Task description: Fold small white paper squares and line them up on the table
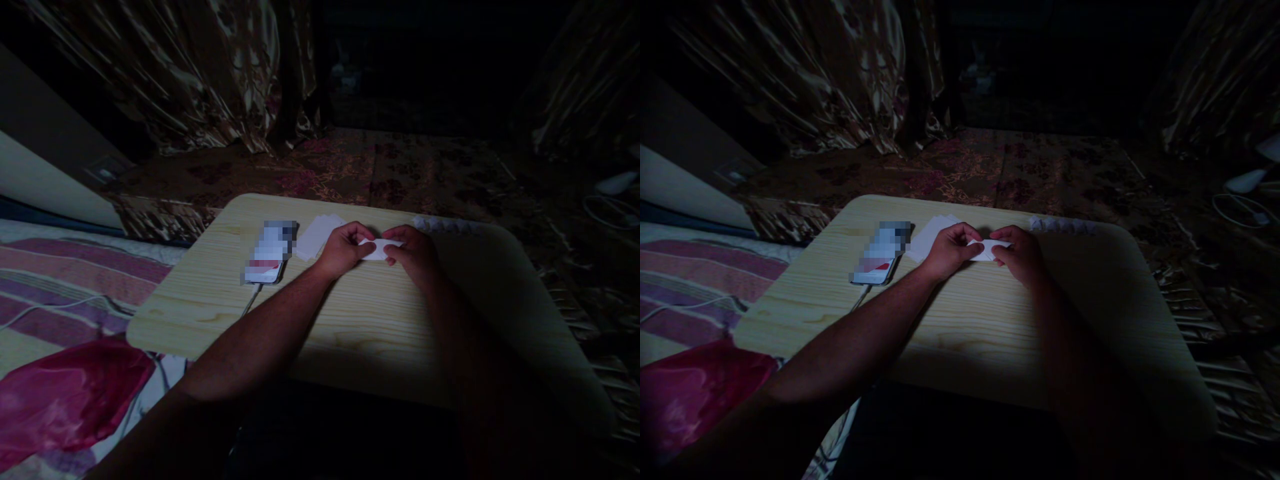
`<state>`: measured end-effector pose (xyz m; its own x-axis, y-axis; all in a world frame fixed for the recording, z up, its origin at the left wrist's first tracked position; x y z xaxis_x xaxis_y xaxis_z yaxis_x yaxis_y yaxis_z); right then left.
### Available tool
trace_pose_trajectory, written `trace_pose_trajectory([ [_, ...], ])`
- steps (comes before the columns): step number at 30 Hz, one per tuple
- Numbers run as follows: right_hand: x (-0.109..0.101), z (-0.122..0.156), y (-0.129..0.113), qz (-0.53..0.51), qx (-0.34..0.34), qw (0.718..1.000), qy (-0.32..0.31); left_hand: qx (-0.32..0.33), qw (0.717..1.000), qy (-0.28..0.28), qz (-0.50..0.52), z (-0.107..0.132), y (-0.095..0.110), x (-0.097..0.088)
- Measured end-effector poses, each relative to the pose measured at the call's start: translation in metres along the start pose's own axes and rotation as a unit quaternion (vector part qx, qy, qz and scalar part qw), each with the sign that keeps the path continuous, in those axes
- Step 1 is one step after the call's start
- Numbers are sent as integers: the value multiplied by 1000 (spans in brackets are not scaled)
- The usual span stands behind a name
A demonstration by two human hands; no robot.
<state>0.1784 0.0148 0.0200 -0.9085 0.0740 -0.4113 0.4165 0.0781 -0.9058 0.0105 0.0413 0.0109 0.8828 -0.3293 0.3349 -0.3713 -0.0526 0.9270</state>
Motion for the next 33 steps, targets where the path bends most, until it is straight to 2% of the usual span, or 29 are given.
trace_pose_trajectory([
  [6, 1, 1, -3, 30, -12, 999, 11, -11, 999, -33, 11, 0, -2, 2],
  [12, -1, 0, 5, 20, 15, 1000, 1, 31, 999, -23, -8, -1, 0, 2],
  [16, -3, -1, 7, 28, 24, 999, 16, 51, 998, -26, -22, -1, 1, 2],
  [23, -5, 1, 1, 92, 7, 995, 31, 58, 997, -22, -37, 0, 1, 2],
  [33, -4, 1, 3, 114, -7, 992, 47, 65, 996, -29, -49, 0, -1, 1],
])
Point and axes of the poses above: each hand's wrist, its own z-axis away from the middle knuckle, its own x-axis out of the palm, y = z × x, the point moved 4 cm from there along -z, towards the middle knuckle, and after that the axes turned 13 degrees about z, right-handed, at the moved point
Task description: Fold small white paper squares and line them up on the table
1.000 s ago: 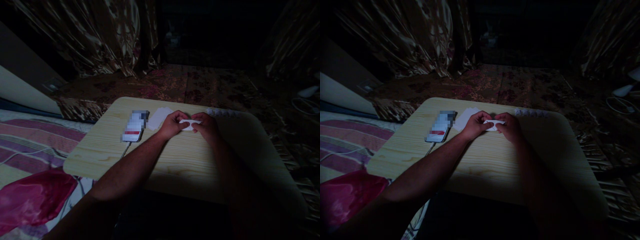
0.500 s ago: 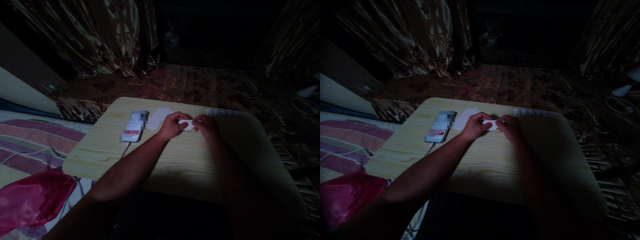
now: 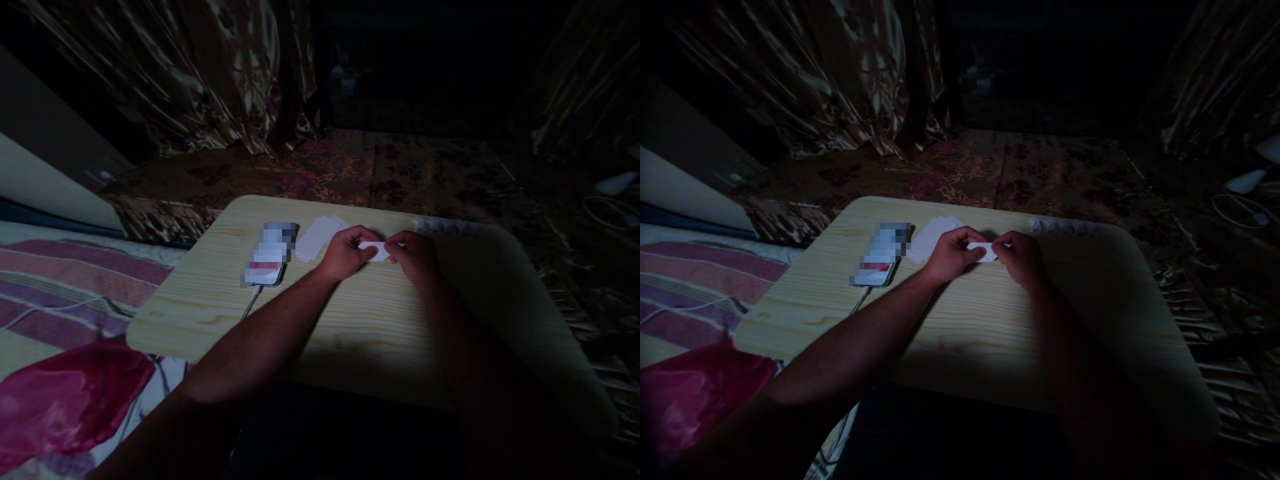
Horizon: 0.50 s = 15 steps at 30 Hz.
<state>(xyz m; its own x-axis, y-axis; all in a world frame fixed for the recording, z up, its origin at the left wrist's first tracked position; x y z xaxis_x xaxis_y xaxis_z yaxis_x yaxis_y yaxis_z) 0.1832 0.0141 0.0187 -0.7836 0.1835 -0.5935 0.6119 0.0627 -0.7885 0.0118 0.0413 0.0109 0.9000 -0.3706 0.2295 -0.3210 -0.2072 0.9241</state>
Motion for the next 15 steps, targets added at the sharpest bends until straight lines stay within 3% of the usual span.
trace_pose_trajectory([
  [8, -2, 1, -1, 12, -31, 999, 14, -24, 1000, -1, 7, 1, 2, 3],
  [15, -2, -2, 3, -11, -1, 1000, 24, -30, 999, 8, 22, 0, 0, 1],
])
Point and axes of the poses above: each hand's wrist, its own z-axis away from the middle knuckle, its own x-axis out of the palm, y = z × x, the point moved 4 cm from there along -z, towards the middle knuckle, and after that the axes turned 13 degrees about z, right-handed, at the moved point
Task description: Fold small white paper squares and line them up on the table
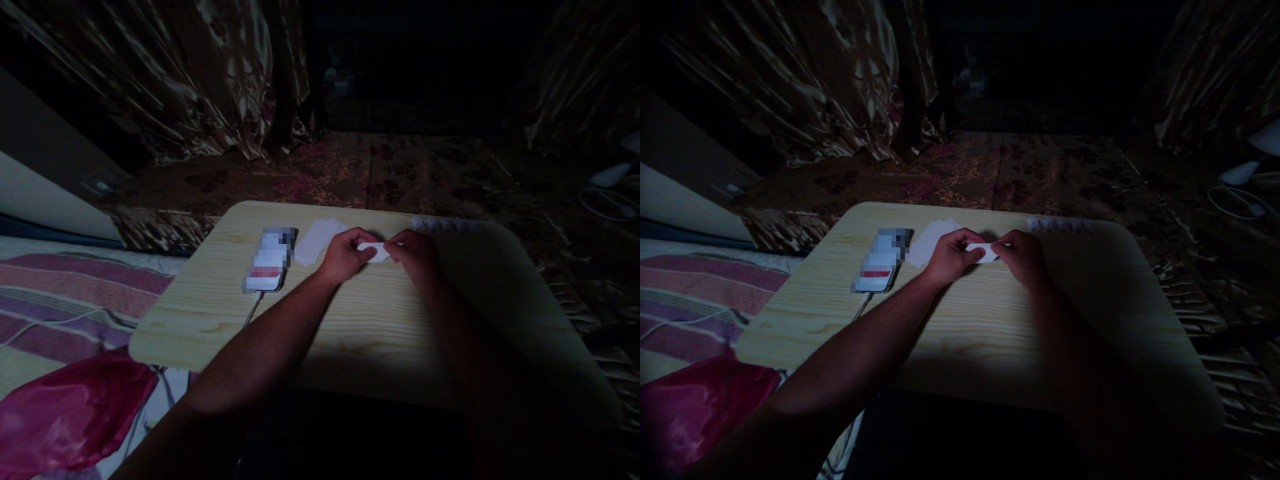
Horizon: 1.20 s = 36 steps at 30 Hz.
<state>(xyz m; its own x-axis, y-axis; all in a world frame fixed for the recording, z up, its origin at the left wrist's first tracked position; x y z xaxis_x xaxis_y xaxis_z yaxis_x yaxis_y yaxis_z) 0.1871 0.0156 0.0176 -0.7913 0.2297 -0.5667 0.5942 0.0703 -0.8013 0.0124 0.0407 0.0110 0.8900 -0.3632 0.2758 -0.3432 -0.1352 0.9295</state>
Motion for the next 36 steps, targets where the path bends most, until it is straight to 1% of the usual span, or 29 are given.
trace_pose_trajectory([
  [5, -4, 0, -1, -47, 16, 999, 15, 13, 999, 27, -22, 0, 1, -2],
  [9, -4, 0, -2, -103, 10, 994, 28, 16, 999, 39, -32, 0, 1, -3],
  [11, -2, -1, 0, -136, 10, 990, 32, 15, 998, 42, -35, 0, 1, -4],
  [14, 0, -2, 3, -189, 29, 981, 46, 11, 998, 49, -44, -1, 1, -6],
  [17, 2, -3, 5, -213, 45, 974, 61, 5, 997, 55, -45, -2, 1, -7],
  [20, 3, -3, 4, -208, 46, 975, 62, 4, 998, 53, -32, -2, -1, -9],
  [27, 8, 0, 1, -135, 31, 990, 36, -25, 999, 45, 3, -3, -5, -9],
  [31, 8, -1, 3, -129, 30, 991, 36, -41, 999, 29, -5, -3, -3, -7],
  [36, 8, -3, 4, -146, 34, 989, 10, -74, 997, 5, -12, -4, 1, -8],
])
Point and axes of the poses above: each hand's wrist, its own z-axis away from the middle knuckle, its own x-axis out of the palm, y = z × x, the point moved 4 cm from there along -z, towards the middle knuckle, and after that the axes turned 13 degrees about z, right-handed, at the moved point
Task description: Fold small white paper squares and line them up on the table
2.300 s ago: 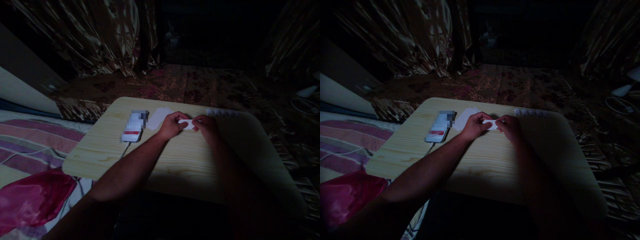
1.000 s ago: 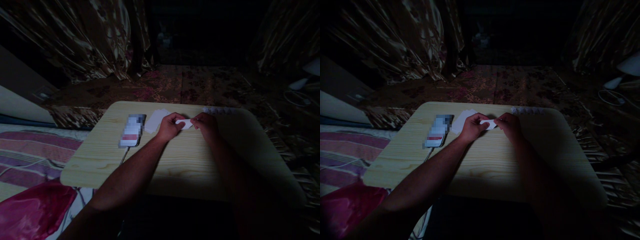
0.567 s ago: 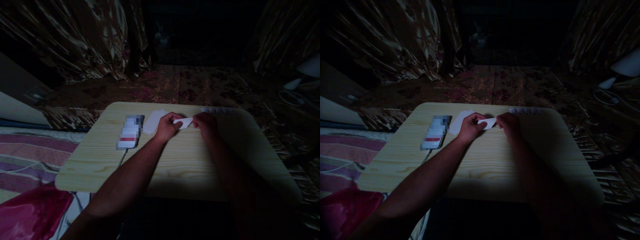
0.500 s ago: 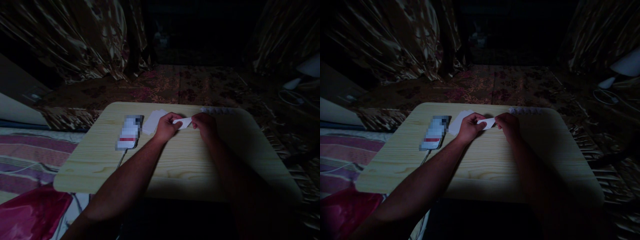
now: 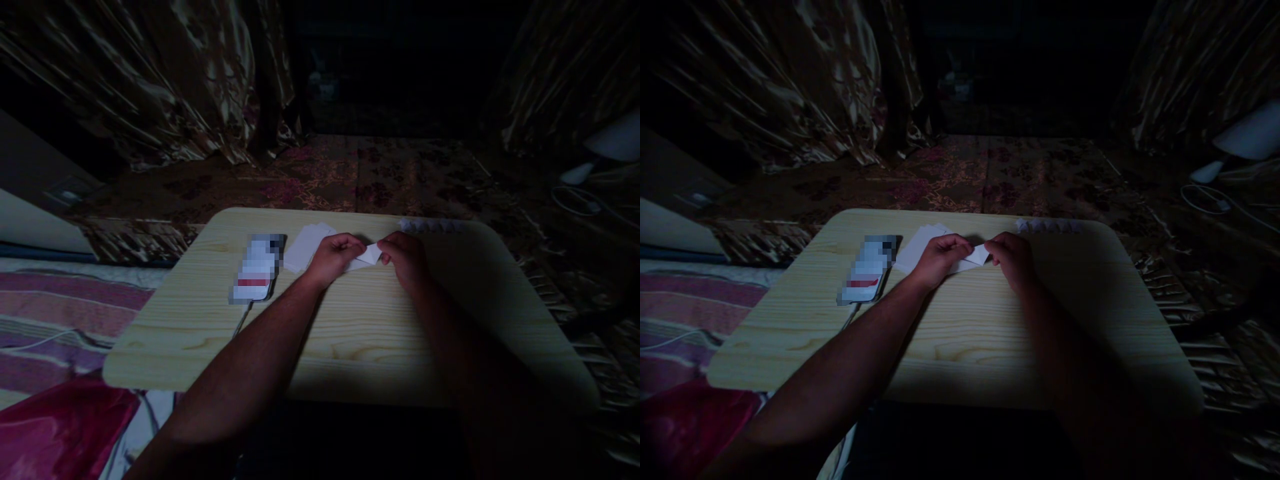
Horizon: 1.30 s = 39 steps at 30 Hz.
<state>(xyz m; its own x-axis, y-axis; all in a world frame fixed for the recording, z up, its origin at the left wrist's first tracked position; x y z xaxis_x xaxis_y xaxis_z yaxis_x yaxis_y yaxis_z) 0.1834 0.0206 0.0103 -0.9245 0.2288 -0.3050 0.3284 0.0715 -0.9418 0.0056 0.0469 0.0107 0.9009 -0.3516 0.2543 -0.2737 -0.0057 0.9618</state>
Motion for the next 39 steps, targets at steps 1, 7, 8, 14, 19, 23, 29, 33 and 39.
trace_pose_trajectory([
  [1, 0, 0, 0, -10, 1, 1000, -4, -6, 1000, -7, 5, 0, 0, 0],
  [7, 7, 7, -4, 3, -14, 999, -38, -33, 999, -25, 7, 1, 0, 1],
  [8, 8, 9, -5, 10, -19, 999, -41, -35, 999, -28, 2, 1, 1, 2],
  [14, 13, 12, -6, 29, -22, 998, -45, -38, 998, -49, -19, 2, 1, 3],
  [19, 14, 12, -8, 38, -5, 998, -45, -32, 997, -58, -29, 2, -1, 4],
  [23, 14, 14, -10, 45, -6, 998, -49, -25, 998, -57, -30, 2, -3, 4],
  [29, 13, 13, -9, 39, -18, 998, -45, -24, 997, -56, -37, 2, -3, 3],
  [33, 13, 12, -6, 35, -16, 998, -42, -26, 998, -54, -35, 2, -3, 3],
  [39, 14, 13, -7, 51, -25, 997, -50, -24, 997, -60, -47, 1, -4, 4],
])
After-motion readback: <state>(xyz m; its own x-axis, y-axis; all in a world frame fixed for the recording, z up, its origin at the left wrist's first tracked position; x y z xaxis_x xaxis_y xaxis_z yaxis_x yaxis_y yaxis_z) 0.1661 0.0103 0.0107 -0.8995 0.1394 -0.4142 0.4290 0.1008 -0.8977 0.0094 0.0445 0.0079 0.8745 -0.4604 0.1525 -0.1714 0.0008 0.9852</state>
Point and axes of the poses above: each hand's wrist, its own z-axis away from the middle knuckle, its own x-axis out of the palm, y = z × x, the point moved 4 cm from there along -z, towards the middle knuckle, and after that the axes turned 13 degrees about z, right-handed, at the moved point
